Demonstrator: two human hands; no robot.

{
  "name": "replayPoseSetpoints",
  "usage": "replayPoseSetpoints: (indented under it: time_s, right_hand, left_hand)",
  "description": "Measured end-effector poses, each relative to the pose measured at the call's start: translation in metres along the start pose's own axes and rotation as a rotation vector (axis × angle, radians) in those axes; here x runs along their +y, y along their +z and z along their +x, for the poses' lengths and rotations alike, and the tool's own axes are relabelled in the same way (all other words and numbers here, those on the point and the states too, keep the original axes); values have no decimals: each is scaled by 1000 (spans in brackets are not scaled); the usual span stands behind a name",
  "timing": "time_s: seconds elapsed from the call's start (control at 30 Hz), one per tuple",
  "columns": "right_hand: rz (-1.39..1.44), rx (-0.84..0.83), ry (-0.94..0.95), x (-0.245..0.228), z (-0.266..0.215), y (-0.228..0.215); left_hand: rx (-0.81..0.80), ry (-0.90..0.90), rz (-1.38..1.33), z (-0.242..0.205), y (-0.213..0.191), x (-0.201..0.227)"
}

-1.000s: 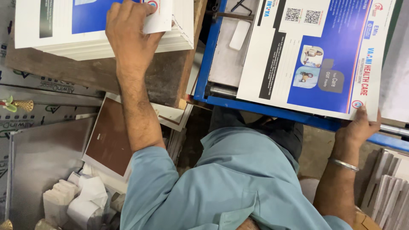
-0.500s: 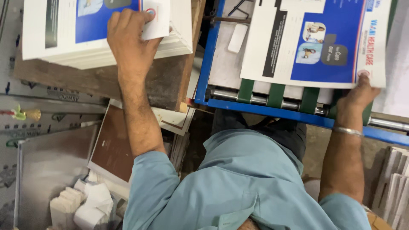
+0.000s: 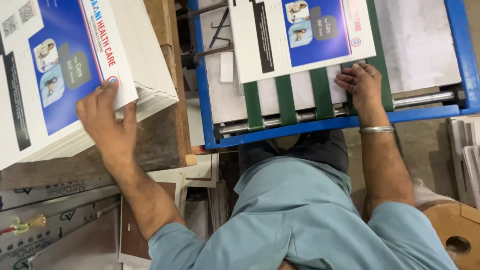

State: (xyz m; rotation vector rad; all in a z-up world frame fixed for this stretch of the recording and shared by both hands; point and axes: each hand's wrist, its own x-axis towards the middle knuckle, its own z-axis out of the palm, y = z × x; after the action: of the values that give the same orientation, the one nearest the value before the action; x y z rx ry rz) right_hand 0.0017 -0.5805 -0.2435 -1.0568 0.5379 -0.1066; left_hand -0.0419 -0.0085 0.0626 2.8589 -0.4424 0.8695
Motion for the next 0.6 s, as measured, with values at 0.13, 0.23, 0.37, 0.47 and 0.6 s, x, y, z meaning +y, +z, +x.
replayPoseSetpoints:
  time_s: [0.13,0.23,0.37,0.47,0.6]
  right_hand:
    - [55,-44,30,-1,-9,2]
    - [50,-85,27,-7,-17,9]
    - [20,-146,27,-22,-28,42]
    - [-11,-240,25,-37,-41,78]
    - [-67,-468,6,-58,-68,139]
  left_hand:
    - [143,-24,141,-5,1,6]
    - [66,-63,90,-6,5,7]
    - [-81,-41,60,-3,-11,-20]
    - [-136,-68,-47,4,-25,-48]
    - [81,-335,-293,15,-28,-65]
